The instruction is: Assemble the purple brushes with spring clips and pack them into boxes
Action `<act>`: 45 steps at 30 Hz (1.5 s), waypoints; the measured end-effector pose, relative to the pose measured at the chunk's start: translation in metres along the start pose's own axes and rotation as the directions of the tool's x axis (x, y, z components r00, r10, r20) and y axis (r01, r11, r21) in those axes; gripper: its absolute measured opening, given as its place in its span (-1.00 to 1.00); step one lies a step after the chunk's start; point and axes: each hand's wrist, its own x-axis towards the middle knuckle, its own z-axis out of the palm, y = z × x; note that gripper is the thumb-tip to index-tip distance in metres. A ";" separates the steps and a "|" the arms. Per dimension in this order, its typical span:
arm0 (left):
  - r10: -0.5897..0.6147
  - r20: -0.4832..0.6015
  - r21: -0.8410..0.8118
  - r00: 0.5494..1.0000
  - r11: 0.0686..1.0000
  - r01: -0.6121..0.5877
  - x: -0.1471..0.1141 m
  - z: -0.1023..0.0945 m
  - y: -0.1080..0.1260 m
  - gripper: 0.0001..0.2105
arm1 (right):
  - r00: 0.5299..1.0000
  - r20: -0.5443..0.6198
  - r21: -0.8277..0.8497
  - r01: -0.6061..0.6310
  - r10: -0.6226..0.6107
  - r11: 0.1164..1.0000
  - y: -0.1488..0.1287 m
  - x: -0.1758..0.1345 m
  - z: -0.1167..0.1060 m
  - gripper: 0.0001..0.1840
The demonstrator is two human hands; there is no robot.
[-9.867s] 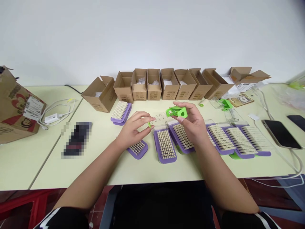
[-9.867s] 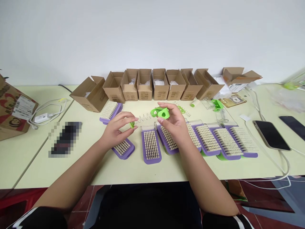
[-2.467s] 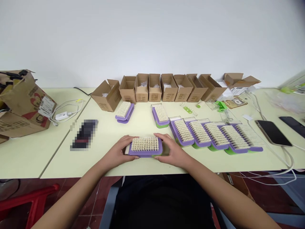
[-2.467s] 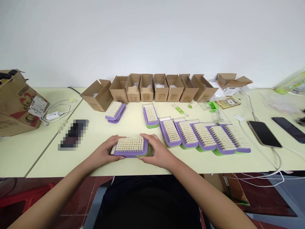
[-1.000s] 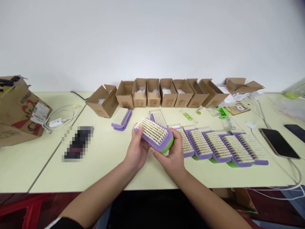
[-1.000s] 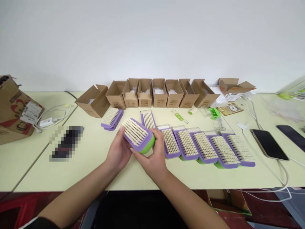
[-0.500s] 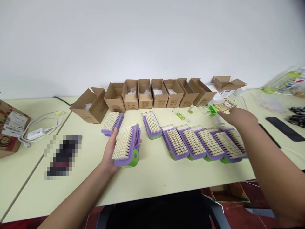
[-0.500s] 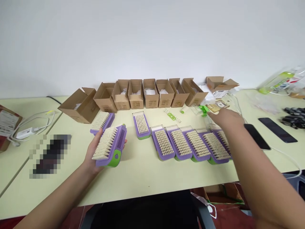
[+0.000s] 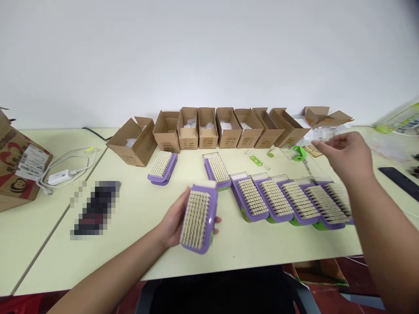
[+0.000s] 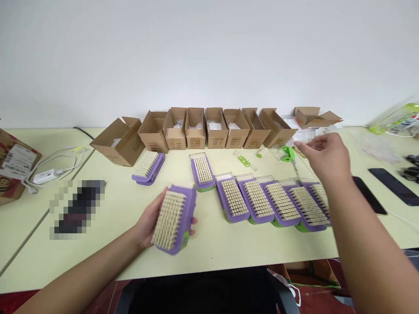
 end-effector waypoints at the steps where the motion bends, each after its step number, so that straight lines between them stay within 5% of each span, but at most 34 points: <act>1: -0.068 0.046 0.018 0.997 0.998 0.067 -0.001 0.002 -0.005 -0.32 | 0.986 -0.162 0.045 -0.033 0.040 0.998 -0.025 -0.013 0.011 -0.29; 2: -0.114 0.078 0.043 0.990 0.993 0.111 -0.001 0.003 -0.010 -0.33 | 0.986 -0.165 0.102 -0.009 0.026 0.995 -0.051 -0.027 0.025 -0.30; 5: -0.105 0.092 0.127 0.990 0.988 0.093 -0.001 0.001 -0.019 -0.48 | 0.988 0.117 0.274 0.070 -0.106 0.959 -0.124 -0.076 0.078 -0.27; 9: 0.041 -0.022 0.185 0.999 0.982 -0.036 -0.002 -0.010 -0.015 -0.60 | 0.848 0.425 0.380 0.150 -0.316 0.913 -0.172 -0.127 0.129 -0.22; 16: 0.065 0.003 0.182 0.998 0.981 -0.064 -0.002 -0.011 -0.011 -0.56 | 0.771 0.515 0.524 0.063 -0.375 0.849 -0.164 -0.143 0.141 -0.39; 26: 0.119 -0.033 0.243 0.992 0.964 -0.108 0.004 -0.012 -0.012 -0.50 | 0.700 0.554 0.532 0.119 -0.451 0.838 -0.163 -0.147 0.141 -0.45; 45: 0.152 -0.081 0.171 0.985 0.976 -0.136 0.009 -0.004 -0.015 -0.52 | 0.667 0.526 0.488 0.272 -0.528 0.830 -0.155 -0.150 0.144 -0.33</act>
